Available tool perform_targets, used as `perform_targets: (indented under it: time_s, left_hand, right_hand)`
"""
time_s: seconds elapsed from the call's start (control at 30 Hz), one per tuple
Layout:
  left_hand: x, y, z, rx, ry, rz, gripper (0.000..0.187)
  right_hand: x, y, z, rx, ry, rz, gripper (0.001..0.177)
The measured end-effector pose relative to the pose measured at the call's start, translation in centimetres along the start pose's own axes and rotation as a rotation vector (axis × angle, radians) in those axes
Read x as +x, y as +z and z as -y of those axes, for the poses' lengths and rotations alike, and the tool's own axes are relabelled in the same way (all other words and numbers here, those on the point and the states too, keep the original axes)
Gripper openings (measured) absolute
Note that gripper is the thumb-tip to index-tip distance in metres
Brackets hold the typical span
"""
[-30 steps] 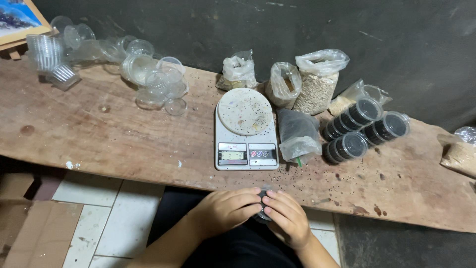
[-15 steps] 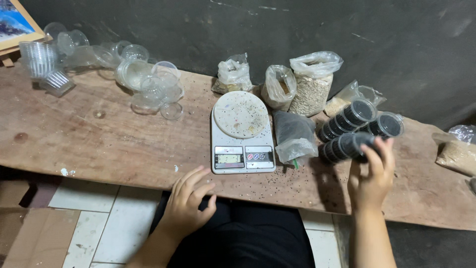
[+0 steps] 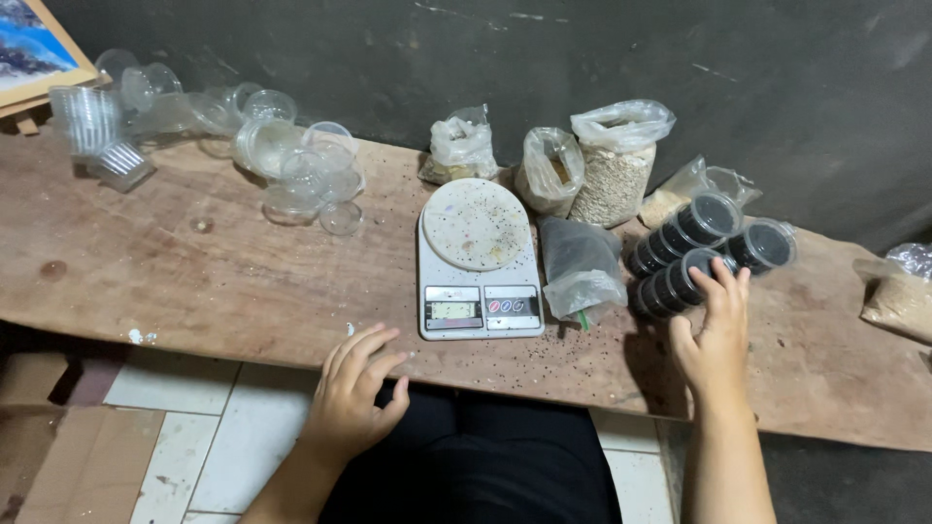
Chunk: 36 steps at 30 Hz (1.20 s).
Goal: The person uses a spoon to transfer a dark granular substance from a plastic bag into a small container on a digital scale, adjusts the amount to reach a specific weight, and then presses a lid onto the container.
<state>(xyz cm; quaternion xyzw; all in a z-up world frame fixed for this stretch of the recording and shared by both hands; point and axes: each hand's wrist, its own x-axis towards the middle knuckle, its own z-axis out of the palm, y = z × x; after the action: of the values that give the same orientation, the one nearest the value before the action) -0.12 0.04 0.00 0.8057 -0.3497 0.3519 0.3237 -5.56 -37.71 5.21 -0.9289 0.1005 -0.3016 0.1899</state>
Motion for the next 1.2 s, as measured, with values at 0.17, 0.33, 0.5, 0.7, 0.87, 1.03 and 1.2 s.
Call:
perform_targets:
  time_s: [0.17, 0.33, 0.5, 0.7, 0.87, 1.03, 1.2]
  left_hand:
    - [0.2, -0.1, 0.3, 0.056, -0.027, 0.038, 0.026]
    - [0.6, 0.5, 2.8, 0.111, -0.258, 0.188, 0.027]
    - [4.4, 0.4, 5.8, 0.3, -0.296, 0.215, 0.03]
    - [11.4, 0.1, 12.7, 0.318, -0.474, 0.137, 0.027]
    - [13.8, 1.7, 18.4, 0.467, -0.556, 0.323, 0.029]
    - [12.0, 1.9, 18.7, 0.599, -0.321, 0.199, 0.008]
    - [10.6, -0.4, 15.9, 0.406, 0.072, -0.189, 0.007]
  right_hand:
    - [-0.2, 0.8, -1.9, -0.019, -0.079, -0.046, 0.058]
    - [-1.2, 0.5, 0.9, -0.057, 0.112, 0.018, 0.062]
    - [-4.6, 4.1, 3.7, 0.142, -0.208, -0.385, 0.048]
    - [-7.5, 8.0, 1.5, 0.122, -0.296, -0.395, 0.04]
    - [-7.6, 7.3, 2.4, 0.136, -0.223, -0.371, 0.033]
    - [-7.7, 7.4, 2.0, 0.158, -0.231, -0.357, 0.025]
    - [-7.7, 7.3, 2.1, 0.167, -0.255, -0.377, 0.021]
